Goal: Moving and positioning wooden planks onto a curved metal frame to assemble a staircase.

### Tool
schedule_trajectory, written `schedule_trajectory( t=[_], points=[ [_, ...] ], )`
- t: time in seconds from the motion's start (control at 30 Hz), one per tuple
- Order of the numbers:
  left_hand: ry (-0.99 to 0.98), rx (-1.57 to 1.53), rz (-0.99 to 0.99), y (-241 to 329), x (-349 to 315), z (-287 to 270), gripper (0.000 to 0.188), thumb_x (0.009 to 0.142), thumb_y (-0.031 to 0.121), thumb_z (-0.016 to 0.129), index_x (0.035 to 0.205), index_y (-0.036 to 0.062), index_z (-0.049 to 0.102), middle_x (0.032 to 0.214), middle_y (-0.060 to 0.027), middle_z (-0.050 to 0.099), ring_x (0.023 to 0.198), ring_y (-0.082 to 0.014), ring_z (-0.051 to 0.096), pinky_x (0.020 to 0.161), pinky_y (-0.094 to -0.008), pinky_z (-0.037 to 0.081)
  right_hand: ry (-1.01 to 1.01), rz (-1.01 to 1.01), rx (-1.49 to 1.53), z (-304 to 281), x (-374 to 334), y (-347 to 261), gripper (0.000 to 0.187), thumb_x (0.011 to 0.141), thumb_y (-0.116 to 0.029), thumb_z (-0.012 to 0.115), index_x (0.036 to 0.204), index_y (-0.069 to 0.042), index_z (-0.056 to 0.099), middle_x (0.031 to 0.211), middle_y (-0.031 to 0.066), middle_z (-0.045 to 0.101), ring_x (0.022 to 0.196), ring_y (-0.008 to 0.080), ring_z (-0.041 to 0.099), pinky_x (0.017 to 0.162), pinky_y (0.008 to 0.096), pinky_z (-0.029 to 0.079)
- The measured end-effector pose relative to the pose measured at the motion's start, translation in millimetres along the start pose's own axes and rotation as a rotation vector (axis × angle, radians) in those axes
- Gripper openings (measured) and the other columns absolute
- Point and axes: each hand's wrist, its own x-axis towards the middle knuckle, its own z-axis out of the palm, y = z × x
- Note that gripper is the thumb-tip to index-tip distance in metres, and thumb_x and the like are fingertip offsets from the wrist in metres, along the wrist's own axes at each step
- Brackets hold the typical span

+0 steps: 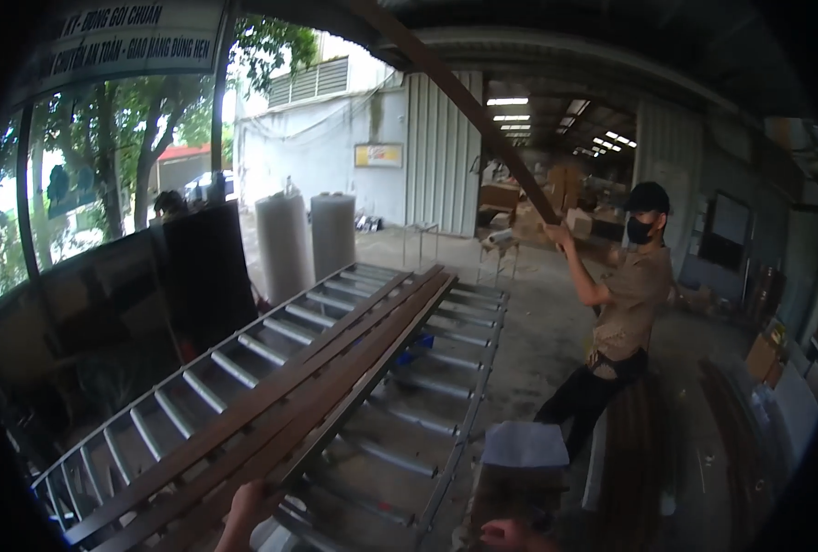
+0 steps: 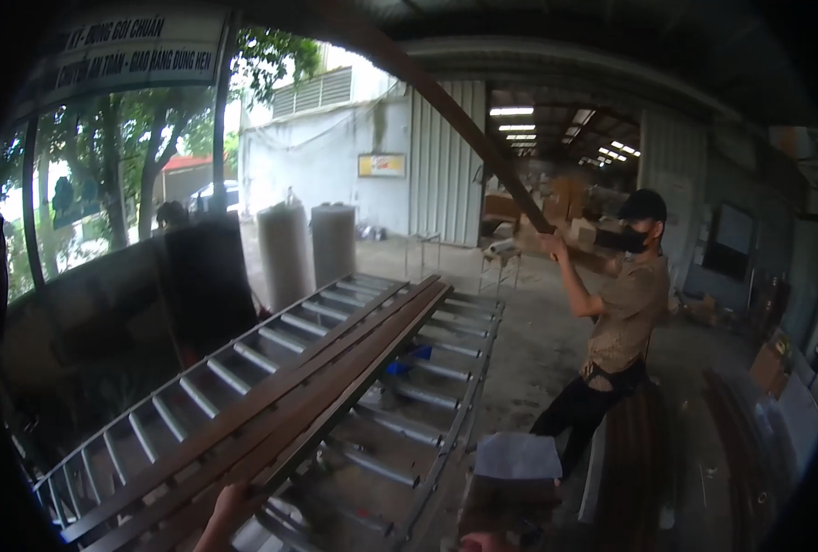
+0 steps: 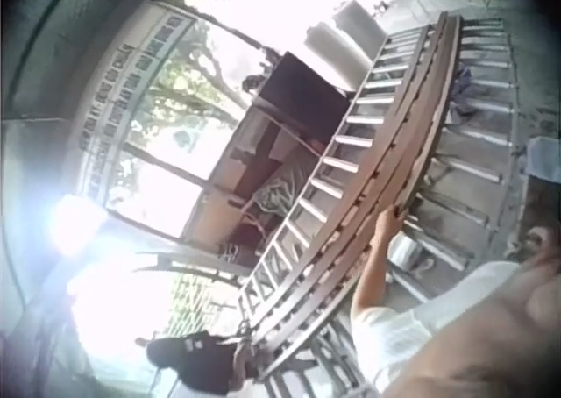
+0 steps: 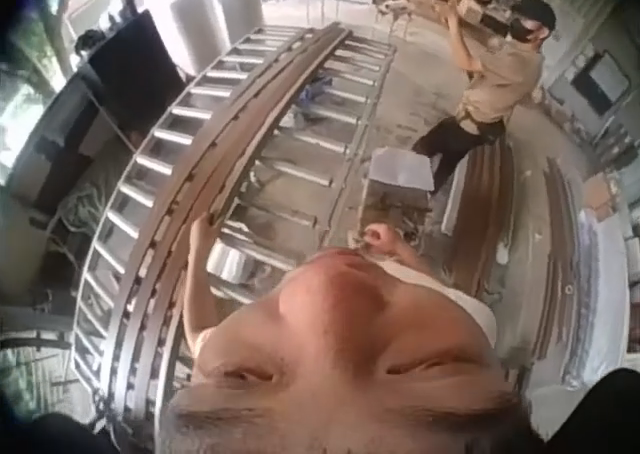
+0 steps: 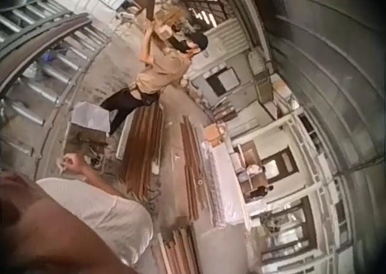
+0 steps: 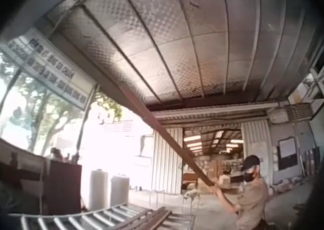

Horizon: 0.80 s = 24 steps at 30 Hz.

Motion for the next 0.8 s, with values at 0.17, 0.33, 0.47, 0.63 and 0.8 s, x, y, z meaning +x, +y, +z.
schedule_trajectory(
  t=[0.17,0.33,0.47,0.63,0.8],
  points=[
    [0.193,0.167,0.039,32,-27,0,0.052,0.083,0.027,0.083,0.13,0.0092,0.069,0.135,-0.0164,0.066,0.127,-0.0401,0.06,0.107,-0.0512,0.047,0.207,-0.171,-0.011,-28,38,-31,0.034,0.097,-0.026,0.081,0.122,-0.004,0.074,0.099,0.0099,0.079,0.09,0.0177,0.076,0.081,0.0365,0.061],
    [0.279,0.212,0.345,91,-50,-14,0.049,0.082,0.02,0.083,0.127,0.0065,0.068,0.134,-0.0155,0.066,0.131,-0.037,0.059,0.11,-0.0523,0.044,0.461,-0.404,-0.057,-84,121,-103,0.043,0.095,-0.022,0.082,0.131,-0.003,0.068,0.114,0.0143,0.078,0.106,0.0292,0.077,0.091,0.0397,0.06],
    [0.512,0.438,0.553,152,-57,-72,0.05,0.081,0.018,0.085,0.128,0.0096,0.069,0.133,-0.0134,0.065,0.127,-0.0377,0.061,0.109,-0.0565,0.043,0.542,-0.597,-0.151,-108,184,-173,0.054,0.092,-0.02,0.084,0.139,-0.004,0.064,0.129,0.0167,0.072,0.121,0.0337,0.07,0.102,0.0429,0.056],
    [0.797,0.678,0.602,220,-68,-119,0.036,0.098,0.031,0.076,0.126,0.0106,0.067,0.14,-0.0149,0.065,0.135,-0.0408,0.058,0.114,-0.0594,0.041,0.756,-0.944,-0.38,-136,256,-271,0.088,0.085,-0.031,0.09,0.158,-0.004,0.048,0.163,0.0198,0.046,0.151,0.0419,0.045,0.126,0.0528,0.034],
    [0.739,0.923,0.384,273,-36,-138,0.072,0.092,0.051,0.082,0.148,0.0129,0.056,0.155,-0.0145,0.059,0.147,-0.0411,0.05,0.124,-0.0632,0.035,0.598,-1.08,-0.672,-159,340,-348,0.1,0.074,-0.047,0.095,0.157,-0.011,0.052,0.161,0.0189,0.05,0.153,0.0391,0.044,0.13,0.0579,0.026]
  ],
)
